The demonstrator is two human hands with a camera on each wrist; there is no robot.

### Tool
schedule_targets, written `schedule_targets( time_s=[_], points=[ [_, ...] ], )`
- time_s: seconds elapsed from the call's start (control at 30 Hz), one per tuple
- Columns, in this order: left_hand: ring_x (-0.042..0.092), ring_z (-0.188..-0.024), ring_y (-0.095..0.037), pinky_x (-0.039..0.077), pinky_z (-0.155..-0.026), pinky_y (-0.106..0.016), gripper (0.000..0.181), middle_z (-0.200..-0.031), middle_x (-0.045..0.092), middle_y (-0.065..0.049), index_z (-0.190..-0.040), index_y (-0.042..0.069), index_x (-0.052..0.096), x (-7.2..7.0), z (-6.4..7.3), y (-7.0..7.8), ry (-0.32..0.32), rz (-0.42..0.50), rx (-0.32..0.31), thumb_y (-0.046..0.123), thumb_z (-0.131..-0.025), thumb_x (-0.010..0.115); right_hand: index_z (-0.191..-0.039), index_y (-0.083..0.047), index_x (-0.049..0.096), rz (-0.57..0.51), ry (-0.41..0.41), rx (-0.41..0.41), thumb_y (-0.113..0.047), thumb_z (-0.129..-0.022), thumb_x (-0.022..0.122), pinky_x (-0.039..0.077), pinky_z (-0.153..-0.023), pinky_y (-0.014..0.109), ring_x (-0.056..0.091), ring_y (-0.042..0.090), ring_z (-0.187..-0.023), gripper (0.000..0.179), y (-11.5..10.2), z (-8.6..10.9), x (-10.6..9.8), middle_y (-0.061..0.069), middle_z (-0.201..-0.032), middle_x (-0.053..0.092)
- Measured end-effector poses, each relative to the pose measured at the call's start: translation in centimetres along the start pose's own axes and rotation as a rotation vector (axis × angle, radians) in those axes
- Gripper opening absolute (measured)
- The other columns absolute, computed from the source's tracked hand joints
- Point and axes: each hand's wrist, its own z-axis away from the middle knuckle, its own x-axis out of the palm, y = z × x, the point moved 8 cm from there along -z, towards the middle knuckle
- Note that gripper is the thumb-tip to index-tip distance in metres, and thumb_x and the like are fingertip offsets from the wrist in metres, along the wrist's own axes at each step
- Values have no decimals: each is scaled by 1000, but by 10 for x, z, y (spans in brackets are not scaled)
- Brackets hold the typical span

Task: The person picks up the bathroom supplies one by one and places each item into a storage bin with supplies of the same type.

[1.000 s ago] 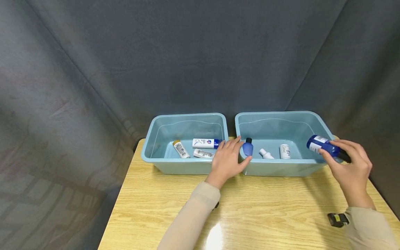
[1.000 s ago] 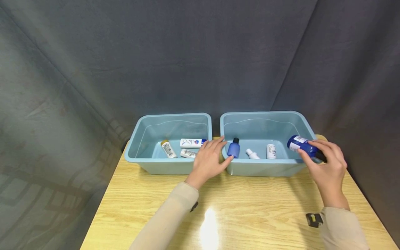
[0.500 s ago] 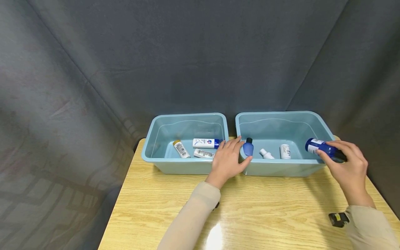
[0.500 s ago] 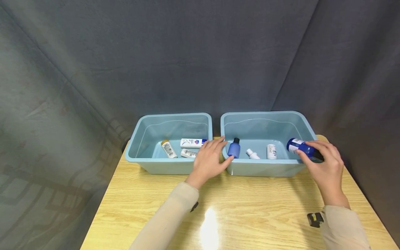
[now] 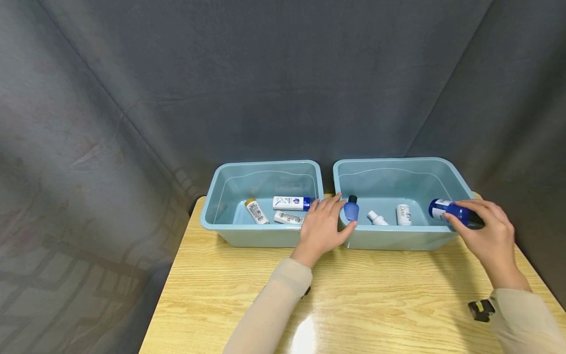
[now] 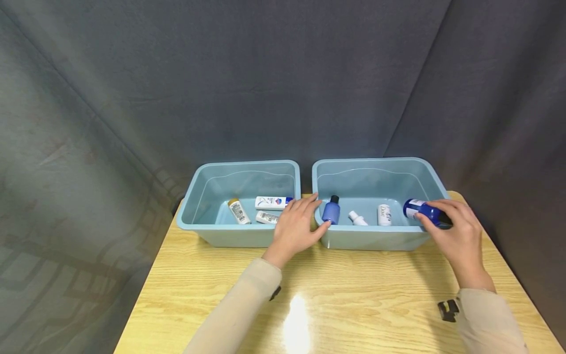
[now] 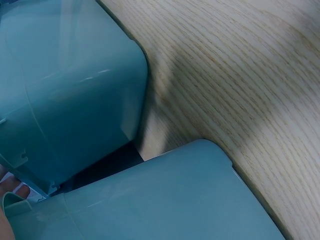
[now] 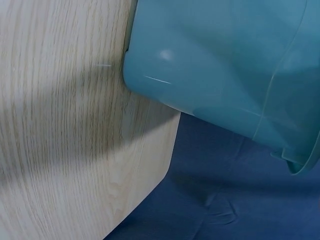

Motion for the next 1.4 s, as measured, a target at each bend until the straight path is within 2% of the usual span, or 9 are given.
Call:
schedule_targets(
  time_s=[0.07,0.13,0.27,0.37,0.43,0.5,0.73,1.0,1.4],
  points=[
    [40,-138,-12,28,-116,-38,67,-155,39,7,-145,25,51,0,0,0,1,1,0,68,-97,32,-111,4,69,-2,-6,-29,5,-70,86,21,-98,2,51,32,-113,45,-1,-2,1,23,-118,60],
    [40,-138,-12,29,-116,-38,67,-155,39,7,-145,25,51,0,0,0,1,1,-1,68,-97,32,-109,5,69,-7,-12,-63,7,-68,87,20,-99,3,51,41,-109,45,-3,-4,2,24,-115,61],
    [40,-138,-12,28,-116,-38,67,-155,39,7,-145,25,51,1,0,0,-4,2,-4,68,-97,32,-109,4,69,7,-50,-77,4,-71,85,21,-105,10,50,44,-109,41,-3,-6,4,25,-114,61],
    [39,-139,-11,28,-116,-38,67,-156,38,7,-145,25,50,2,0,0,-11,0,-8,68,-97,32,-111,5,68,20,-95,-48,2,-74,84,28,-115,34,48,46,-112,40,-1,-7,6,26,-118,58],
    [39,-139,-11,27,-116,-38,67,-156,37,7,-146,25,50,2,0,0,-15,-2,-9,68,-97,32,-112,5,67,28,-124,-23,0,-76,83,31,-112,54,47,47,-114,39,1,-8,7,26,-120,57],
    [39,-139,-11,27,-116,-38,67,-156,37,7,-146,25,50,2,0,0,-16,-3,-9,68,-97,33,-112,5,67,39,-153,-5,-2,-78,83,32,-107,64,46,47,-114,39,3,-10,8,27,-121,55],
    [39,-139,-11,27,-116,-38,68,-156,37,7,-146,25,49,1,0,0,-19,-4,-9,68,-97,33,-115,7,63,73,-265,32,-11,-83,80,30,-101,71,41,50,-115,40,8,-13,13,30,-126,50],
    [39,-139,-11,27,-116,-37,68,-156,37,7,-146,26,49,0,0,0,-14,-7,-9,69,-96,32,-114,5,64,64,-299,-7,-14,-83,81,37,-90,75,45,47,-106,39,8,-16,13,26,-116,53],
    [39,-139,-11,27,-116,-38,67,-156,37,7,-146,26,49,1,0,0,-18,-9,-10,69,-97,32,-121,3,62,137,-443,51,-30,-87,78,40,-80,76,42,52,-105,50,13,-20,22,31,-121,47]
  ],
)
